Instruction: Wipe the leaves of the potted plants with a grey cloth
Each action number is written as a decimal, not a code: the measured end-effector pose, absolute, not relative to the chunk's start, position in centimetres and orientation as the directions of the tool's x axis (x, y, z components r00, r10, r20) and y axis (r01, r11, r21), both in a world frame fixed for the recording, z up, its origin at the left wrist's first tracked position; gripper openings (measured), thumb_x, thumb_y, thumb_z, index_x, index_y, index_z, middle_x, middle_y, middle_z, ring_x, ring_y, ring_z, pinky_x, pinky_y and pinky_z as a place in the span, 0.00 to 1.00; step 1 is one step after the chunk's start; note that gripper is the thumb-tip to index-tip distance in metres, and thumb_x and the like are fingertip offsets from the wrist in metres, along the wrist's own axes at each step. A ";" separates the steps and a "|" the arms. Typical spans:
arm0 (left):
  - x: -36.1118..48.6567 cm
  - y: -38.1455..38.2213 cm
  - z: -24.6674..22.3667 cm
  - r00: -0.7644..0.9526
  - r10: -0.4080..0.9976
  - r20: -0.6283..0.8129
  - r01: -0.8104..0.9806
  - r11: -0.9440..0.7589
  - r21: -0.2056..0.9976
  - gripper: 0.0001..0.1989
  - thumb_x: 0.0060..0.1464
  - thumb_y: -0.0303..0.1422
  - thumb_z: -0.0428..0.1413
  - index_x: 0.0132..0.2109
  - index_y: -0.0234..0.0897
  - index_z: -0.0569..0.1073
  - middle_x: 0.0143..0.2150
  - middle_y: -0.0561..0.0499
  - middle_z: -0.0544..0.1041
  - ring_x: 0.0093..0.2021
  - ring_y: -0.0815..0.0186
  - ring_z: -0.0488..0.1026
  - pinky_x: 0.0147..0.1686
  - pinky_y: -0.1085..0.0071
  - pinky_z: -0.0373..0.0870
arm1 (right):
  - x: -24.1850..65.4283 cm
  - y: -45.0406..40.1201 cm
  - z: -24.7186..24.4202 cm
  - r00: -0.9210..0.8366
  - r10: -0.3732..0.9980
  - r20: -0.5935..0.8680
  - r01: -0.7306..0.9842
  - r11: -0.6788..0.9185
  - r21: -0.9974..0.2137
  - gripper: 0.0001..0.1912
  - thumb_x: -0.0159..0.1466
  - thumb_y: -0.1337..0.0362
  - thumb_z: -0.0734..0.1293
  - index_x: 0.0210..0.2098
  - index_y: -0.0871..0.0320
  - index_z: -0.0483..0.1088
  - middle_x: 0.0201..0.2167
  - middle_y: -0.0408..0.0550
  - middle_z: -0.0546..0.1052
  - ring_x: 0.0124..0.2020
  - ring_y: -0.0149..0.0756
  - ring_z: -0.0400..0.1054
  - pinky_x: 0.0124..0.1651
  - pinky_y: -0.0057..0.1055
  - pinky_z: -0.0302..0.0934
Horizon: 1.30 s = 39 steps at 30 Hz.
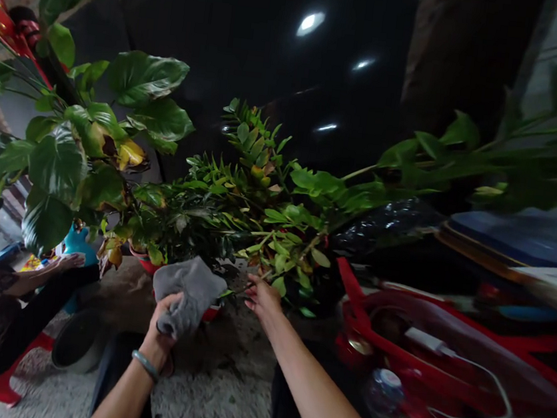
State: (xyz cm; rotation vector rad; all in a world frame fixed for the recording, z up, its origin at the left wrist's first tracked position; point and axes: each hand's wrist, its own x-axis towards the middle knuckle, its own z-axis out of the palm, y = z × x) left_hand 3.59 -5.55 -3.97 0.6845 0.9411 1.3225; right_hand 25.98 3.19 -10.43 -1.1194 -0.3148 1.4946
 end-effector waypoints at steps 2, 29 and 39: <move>2.8 -5.9 -4.0 -0.047 0.988 -0.144 -0.488 0.103 0.867 0.14 0.36 0.33 0.71 0.21 0.36 0.73 0.19 0.55 0.72 0.19 0.69 0.67 0.25 0.69 0.66 | 25.7 3.0 -10.2 0.139 0.863 -0.486 -0.641 -0.295 -0.708 0.09 0.55 0.63 0.72 0.27 0.54 0.67 0.17 0.39 0.74 0.21 0.37 0.72 0.28 0.31 0.61; 5.0 -0.3 0.1 0.048 0.994 -0.095 -0.531 0.106 0.841 0.10 0.44 0.33 0.69 0.24 0.35 0.75 0.20 0.55 0.74 0.20 0.71 0.67 0.26 0.72 0.67 | 25.8 1.6 -7.7 0.010 0.903 -0.429 -0.741 -0.282 -0.609 0.02 0.62 0.67 0.68 0.34 0.55 0.73 0.24 0.46 0.81 0.25 0.38 0.77 0.28 0.32 0.69; 3.5 -0.1 6.0 -0.161 0.974 0.157 -0.515 -0.219 0.829 0.09 0.42 0.33 0.71 0.30 0.38 0.79 0.30 0.53 0.81 0.33 0.65 0.76 0.40 0.70 0.72 | 25.9 2.0 -8.9 0.031 0.912 -0.410 -0.716 -0.266 -0.645 0.08 0.60 0.72 0.67 0.37 0.56 0.74 0.25 0.47 0.82 0.26 0.38 0.78 0.31 0.33 0.70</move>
